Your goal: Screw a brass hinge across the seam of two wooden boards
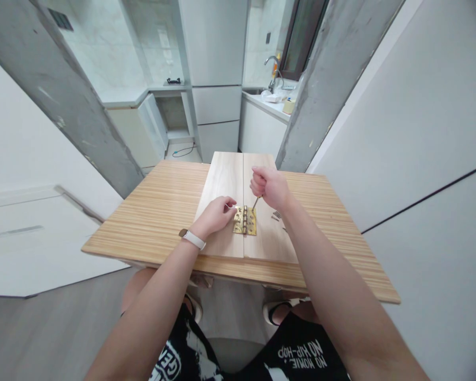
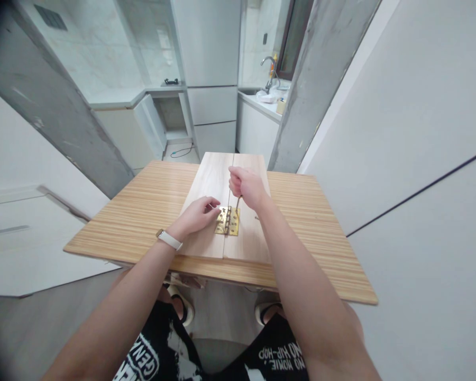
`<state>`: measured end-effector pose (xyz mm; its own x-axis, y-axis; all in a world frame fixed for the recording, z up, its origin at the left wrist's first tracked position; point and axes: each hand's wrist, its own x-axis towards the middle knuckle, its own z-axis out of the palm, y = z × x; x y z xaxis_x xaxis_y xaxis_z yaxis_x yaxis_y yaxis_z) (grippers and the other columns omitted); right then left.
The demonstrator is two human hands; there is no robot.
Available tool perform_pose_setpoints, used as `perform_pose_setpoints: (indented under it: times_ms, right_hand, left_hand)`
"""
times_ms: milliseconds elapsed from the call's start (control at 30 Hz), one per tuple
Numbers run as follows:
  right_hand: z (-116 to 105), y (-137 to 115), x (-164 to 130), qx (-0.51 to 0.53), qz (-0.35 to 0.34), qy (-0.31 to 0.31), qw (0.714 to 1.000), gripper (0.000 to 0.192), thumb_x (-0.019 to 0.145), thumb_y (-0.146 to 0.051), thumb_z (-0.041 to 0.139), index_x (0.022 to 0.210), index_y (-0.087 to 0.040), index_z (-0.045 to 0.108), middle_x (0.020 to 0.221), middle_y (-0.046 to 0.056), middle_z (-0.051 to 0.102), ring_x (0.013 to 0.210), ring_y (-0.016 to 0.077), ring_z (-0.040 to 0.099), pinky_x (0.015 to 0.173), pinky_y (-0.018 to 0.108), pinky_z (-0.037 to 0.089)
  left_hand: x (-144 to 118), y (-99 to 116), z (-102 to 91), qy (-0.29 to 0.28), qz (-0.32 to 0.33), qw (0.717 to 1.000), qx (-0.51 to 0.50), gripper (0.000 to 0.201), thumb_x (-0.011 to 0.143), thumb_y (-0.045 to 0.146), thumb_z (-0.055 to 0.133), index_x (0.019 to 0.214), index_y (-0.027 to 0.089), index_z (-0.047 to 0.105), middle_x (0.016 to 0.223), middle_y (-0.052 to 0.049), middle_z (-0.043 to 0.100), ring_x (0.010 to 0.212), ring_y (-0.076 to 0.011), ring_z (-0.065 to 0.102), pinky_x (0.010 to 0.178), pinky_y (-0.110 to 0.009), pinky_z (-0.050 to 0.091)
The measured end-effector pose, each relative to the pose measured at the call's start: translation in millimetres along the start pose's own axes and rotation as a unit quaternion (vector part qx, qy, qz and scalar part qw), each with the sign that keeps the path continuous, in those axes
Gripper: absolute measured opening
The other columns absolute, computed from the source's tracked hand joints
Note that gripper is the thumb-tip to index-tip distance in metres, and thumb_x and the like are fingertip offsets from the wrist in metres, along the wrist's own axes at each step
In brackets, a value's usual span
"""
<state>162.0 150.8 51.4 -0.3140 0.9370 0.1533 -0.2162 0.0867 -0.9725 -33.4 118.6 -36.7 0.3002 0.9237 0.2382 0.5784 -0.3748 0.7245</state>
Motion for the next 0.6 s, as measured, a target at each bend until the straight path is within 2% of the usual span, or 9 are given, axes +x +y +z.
perform_pose_setpoints:
  times_ms: [67, 133, 200, 267, 367, 467, 600]
  right_hand:
    - [-4.2, 0.3, 0.7, -0.038, -0.018, -0.001, 0.999, 0.055, 0.092, -0.048, 0.058, 0.051, -0.026, 0.029, 0.045, -0.008, 0.026, 0.043, 0.0101, 0.025, 0.045, 0.028, 0.024]
    - [-4.0, 1.0, 0.8, -0.126, -0.049, 0.021, 0.991, 0.053, 0.098, -0.049, 0.048, 0.053, -0.025, 0.035, 0.050, -0.003, 0.039, 0.050, 0.0125, 0.039, 0.054, 0.028, 0.036]
    - [-1.3, 0.5, 0.4, -0.244, -0.087, 0.058, 0.964, 0.048, 0.102, -0.044, 0.040, 0.059, -0.024, 0.044, 0.063, 0.001, 0.052, 0.065, 0.0155, 0.051, 0.067, 0.028, 0.043]
    - [2.0, -2.4, -1.2, -0.369, -0.126, 0.093, 0.916, 0.040, 0.103, -0.036, 0.035, 0.069, -0.023, 0.051, 0.077, 0.003, 0.058, 0.080, 0.0178, 0.057, 0.078, 0.029, 0.045]
    - [6.9, -11.2, -7.8, -0.544, -0.149, 0.130, 0.815, 0.035, 0.106, -0.033, 0.030, 0.088, -0.022, 0.058, 0.097, 0.008, 0.064, 0.097, 0.0213, 0.060, 0.089, 0.032, 0.044]
    - [13.3, -23.7, -19.5, -0.662, -0.108, 0.152, 0.726, 0.040, 0.110, -0.041, 0.029, 0.103, -0.019, 0.062, 0.105, 0.013, 0.070, 0.096, 0.0250, 0.064, 0.084, 0.034, 0.043]
    - [23.6, -43.4, -37.0, -0.742, -0.051, 0.153, 0.651, 0.048, 0.106, -0.057, 0.043, 0.114, -0.017, 0.066, 0.095, 0.016, 0.076, 0.086, 0.0290, 0.069, 0.074, 0.034, 0.041]
  left_hand:
    - [5.2, 13.7, 2.7, 0.018, 0.008, 0.999, -0.039, 0.026, 0.093, 0.027, 0.069, 0.118, 0.019, 0.071, 0.118, -0.010, 0.075, 0.106, -0.0230, 0.071, 0.091, -0.037, 0.057]
    - [12.7, 30.3, 7.0, 0.015, 0.030, 0.994, -0.106, 0.030, 0.094, 0.029, 0.070, 0.122, 0.020, 0.068, 0.123, -0.010, 0.076, 0.110, -0.0226, 0.072, 0.093, -0.037, 0.057]
    - [22.0, 46.0, 11.5, 0.009, 0.054, 0.983, -0.176, 0.027, 0.094, 0.024, 0.068, 0.121, 0.018, 0.066, 0.121, -0.011, 0.077, 0.111, -0.0224, 0.074, 0.095, -0.035, 0.058]
    - [31.2, 57.5, 15.0, 0.015, 0.081, 0.970, -0.229, 0.023, 0.094, 0.018, 0.065, 0.117, 0.015, 0.067, 0.117, -0.012, 0.078, 0.109, -0.0221, 0.075, 0.092, -0.033, 0.059]
    - [40.2, 64.1, 17.4, 0.025, 0.115, 0.961, -0.249, 0.025, 0.092, 0.010, 0.060, 0.114, 0.014, 0.069, 0.118, -0.013, 0.078, 0.108, -0.0221, 0.075, 0.090, -0.031, 0.060]
    - [41.9, 62.0, 18.0, 0.039, 0.124, 0.964, -0.231, 0.026, 0.091, 0.010, 0.060, 0.114, 0.014, 0.071, 0.114, -0.011, 0.080, 0.106, -0.0231, 0.076, 0.091, -0.032, 0.061]
    - [39.0, 59.5, 17.9, 0.064, 0.109, 0.971, -0.203, 0.018, 0.091, 0.014, 0.066, 0.108, 0.015, 0.072, 0.107, -0.011, 0.081, 0.102, -0.0248, 0.078, 0.090, -0.035, 0.063]
